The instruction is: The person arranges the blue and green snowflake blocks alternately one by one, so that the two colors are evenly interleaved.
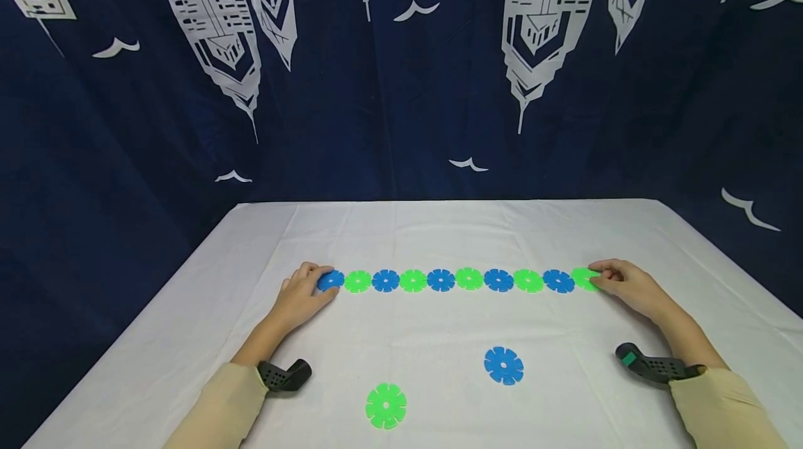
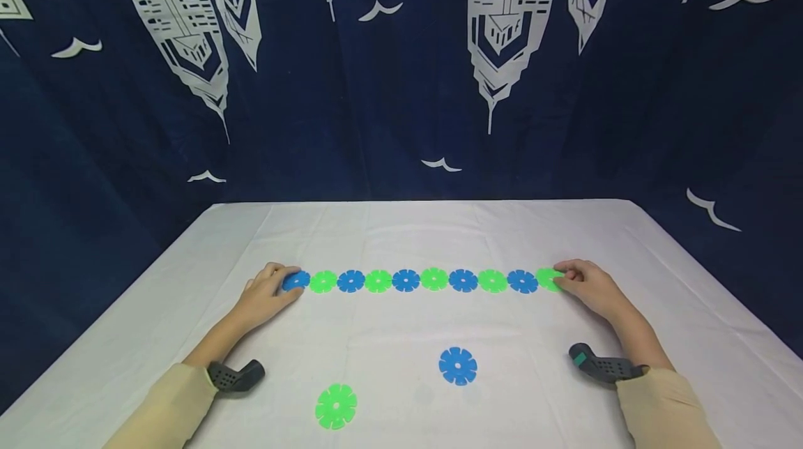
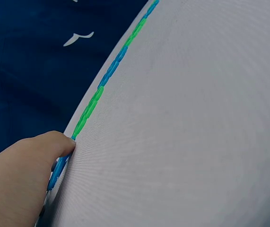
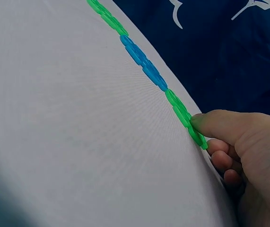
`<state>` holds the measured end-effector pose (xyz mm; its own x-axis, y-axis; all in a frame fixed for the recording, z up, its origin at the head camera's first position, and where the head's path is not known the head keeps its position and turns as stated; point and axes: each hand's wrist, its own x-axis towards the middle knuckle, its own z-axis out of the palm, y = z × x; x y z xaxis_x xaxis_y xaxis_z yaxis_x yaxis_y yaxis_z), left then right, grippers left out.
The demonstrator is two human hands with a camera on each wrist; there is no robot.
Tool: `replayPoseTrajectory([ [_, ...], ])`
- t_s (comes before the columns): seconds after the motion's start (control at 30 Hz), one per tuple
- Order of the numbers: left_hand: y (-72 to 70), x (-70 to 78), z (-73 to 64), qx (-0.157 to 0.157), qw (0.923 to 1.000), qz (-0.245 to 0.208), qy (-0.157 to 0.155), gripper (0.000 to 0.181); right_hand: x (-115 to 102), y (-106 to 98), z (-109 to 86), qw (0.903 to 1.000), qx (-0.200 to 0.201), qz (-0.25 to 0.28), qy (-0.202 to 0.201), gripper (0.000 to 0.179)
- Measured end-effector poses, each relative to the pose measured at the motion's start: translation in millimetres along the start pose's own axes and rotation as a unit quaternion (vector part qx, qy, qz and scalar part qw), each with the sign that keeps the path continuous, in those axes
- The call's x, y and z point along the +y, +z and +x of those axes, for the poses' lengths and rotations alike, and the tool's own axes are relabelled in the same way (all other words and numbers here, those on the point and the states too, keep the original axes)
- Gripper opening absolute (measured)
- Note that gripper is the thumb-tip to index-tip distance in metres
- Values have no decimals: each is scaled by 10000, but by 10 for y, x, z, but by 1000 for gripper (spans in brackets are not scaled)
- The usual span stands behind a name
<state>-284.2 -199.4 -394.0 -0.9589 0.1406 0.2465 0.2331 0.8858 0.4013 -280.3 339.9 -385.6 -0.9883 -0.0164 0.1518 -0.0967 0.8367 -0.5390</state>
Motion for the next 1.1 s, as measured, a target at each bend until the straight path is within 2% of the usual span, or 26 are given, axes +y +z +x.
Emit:
replayPoseTrajectory([
  [0.2,4,-1,5,-1,10000,-34,-26,52,32,8,5,9998,44,109,153,49],
  [0.4,6,10,-14,-33,9999,-96,-71,52,34,29,41,9991,301,140,264,44],
  [0.53,9,0,-12,-6,10000,-76,-40,52,-145,-29,30,9989,432,142,87,40],
  [0.7,9,-10,-9,25,9999,-105,34,52,-416,-102,2,9985,383,298,-267,38],
  [0.9,15,-13,-9,6,9999,-99,13,52,-699,-48,7,9970,346,451,-531,34],
  [1.1,9,-6,-4,13,10000,-90,-19,52,-1052,36,-44,9944,-17,631,-851,33],
])
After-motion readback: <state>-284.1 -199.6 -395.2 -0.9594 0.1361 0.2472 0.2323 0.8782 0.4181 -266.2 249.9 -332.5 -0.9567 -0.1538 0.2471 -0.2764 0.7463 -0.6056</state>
